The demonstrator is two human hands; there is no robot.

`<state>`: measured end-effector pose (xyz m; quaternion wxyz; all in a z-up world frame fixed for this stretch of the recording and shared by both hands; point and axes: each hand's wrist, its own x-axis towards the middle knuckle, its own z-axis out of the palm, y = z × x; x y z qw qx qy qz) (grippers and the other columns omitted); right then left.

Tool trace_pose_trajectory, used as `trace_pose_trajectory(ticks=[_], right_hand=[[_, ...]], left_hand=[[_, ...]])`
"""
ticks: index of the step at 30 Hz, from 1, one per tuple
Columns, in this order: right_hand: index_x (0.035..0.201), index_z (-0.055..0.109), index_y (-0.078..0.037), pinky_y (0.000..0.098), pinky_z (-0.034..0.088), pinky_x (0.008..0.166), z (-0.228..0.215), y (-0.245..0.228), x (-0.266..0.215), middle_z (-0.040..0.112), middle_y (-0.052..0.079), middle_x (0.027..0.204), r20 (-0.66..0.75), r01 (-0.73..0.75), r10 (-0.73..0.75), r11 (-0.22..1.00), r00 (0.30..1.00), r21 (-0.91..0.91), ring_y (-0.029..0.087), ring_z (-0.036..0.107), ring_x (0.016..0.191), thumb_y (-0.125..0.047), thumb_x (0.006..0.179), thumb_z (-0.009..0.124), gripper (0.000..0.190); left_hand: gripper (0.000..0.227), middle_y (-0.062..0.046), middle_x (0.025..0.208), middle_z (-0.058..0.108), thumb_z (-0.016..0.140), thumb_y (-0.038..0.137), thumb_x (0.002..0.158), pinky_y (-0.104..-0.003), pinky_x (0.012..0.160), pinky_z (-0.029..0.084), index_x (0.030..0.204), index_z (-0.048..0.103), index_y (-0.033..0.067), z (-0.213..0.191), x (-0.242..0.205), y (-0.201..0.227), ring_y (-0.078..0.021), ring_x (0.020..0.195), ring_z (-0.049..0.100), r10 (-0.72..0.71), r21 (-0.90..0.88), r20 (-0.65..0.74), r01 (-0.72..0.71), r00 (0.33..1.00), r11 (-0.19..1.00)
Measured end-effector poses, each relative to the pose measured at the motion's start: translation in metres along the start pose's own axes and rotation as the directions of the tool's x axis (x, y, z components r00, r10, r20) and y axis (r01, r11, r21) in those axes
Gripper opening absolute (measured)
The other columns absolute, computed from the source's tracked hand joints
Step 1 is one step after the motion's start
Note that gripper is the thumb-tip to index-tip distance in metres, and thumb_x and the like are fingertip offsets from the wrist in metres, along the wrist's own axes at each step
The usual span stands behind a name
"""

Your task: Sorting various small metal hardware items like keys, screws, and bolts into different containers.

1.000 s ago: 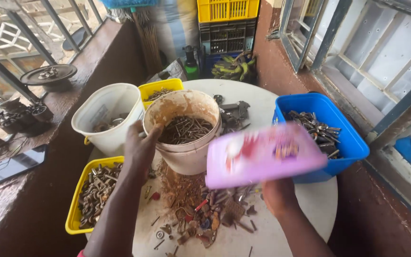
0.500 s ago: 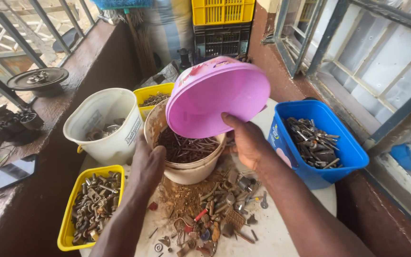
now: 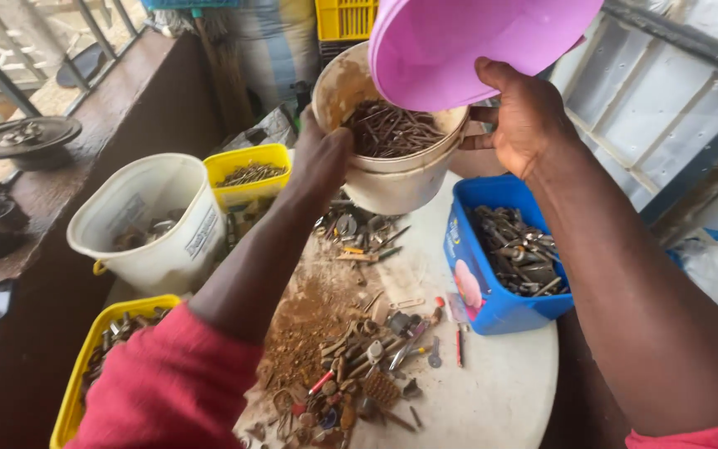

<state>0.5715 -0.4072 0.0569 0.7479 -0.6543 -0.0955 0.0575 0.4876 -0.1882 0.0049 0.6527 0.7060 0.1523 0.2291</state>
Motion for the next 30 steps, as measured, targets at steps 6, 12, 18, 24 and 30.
trace_pose_trajectory(ticks=[6,12,18,24,30], right_hand=[[0.128,0.069,-0.017,0.0464,0.062,0.075,-0.049,0.022,0.053,0.069,0.004,0.135,-0.169,0.032,-0.048,0.994,0.984,-0.101,0.03,0.067,0.112,-0.04,0.09,0.066,0.044],[0.132,0.068,-0.019,0.0452,0.065,0.071,-0.086,0.059,0.089,0.074,0.001,0.131,-0.259,0.018,-0.042,0.995,0.965,-0.094,0.028,0.07,0.116,-0.036,0.09,0.068,0.045],[0.106,0.07,-0.019,0.0316,0.048,0.047,-0.088,0.11,0.14,0.056,-0.001,0.071,-0.208,-0.082,0.034,0.971,0.977,-0.226,0.013,0.052,0.051,-0.039,0.095,0.076,0.023],[0.132,0.068,-0.018,0.0541,0.06,0.06,-0.099,0.121,0.136,0.074,0.007,0.12,-0.281,-0.162,0.101,0.965,0.954,-0.206,0.036,0.07,0.081,-0.04,0.098,0.071,0.041],[0.128,0.066,-0.021,0.0547,0.064,0.074,-0.103,0.128,0.15,0.075,0.002,0.108,-0.247,-0.198,0.137,0.95,0.959,-0.24,0.026,0.072,0.082,-0.04,0.097,0.068,0.037]], left_hand=[[0.084,-0.021,0.125,0.065,0.047,0.006,0.077,-0.039,0.077,0.059,0.16,0.034,0.0035,0.083,0.068,-0.042,-0.0293,0.104,0.065,0.003,-0.122,0.173,0.019,0.985,0.992],[0.072,-0.015,0.105,0.06,0.045,0.007,0.081,-0.031,0.048,0.044,0.152,0.038,-0.0024,0.133,0.094,-0.086,-0.0186,0.076,0.054,-0.04,-0.092,0.274,0.068,0.961,0.993],[0.039,-0.005,0.063,0.049,0.057,0.04,0.087,-0.04,0.038,0.054,0.098,0.07,0.0051,0.137,0.124,-0.165,-0.0177,0.055,0.051,-0.011,-0.047,0.108,0.016,0.994,0.999],[0.045,-0.011,0.089,0.077,0.059,0.042,0.089,-0.046,0.069,0.055,0.103,0.075,0.0021,0.141,0.122,-0.167,-0.0181,0.082,0.067,0.182,0.011,0.129,-0.185,0.975,0.983],[0.055,-0.024,0.123,0.078,0.055,0.02,0.079,-0.051,0.092,0.056,0.128,0.072,0.0031,0.154,0.118,-0.132,-0.0458,0.115,0.072,-0.177,0.141,0.016,0.173,0.984,0.975]])
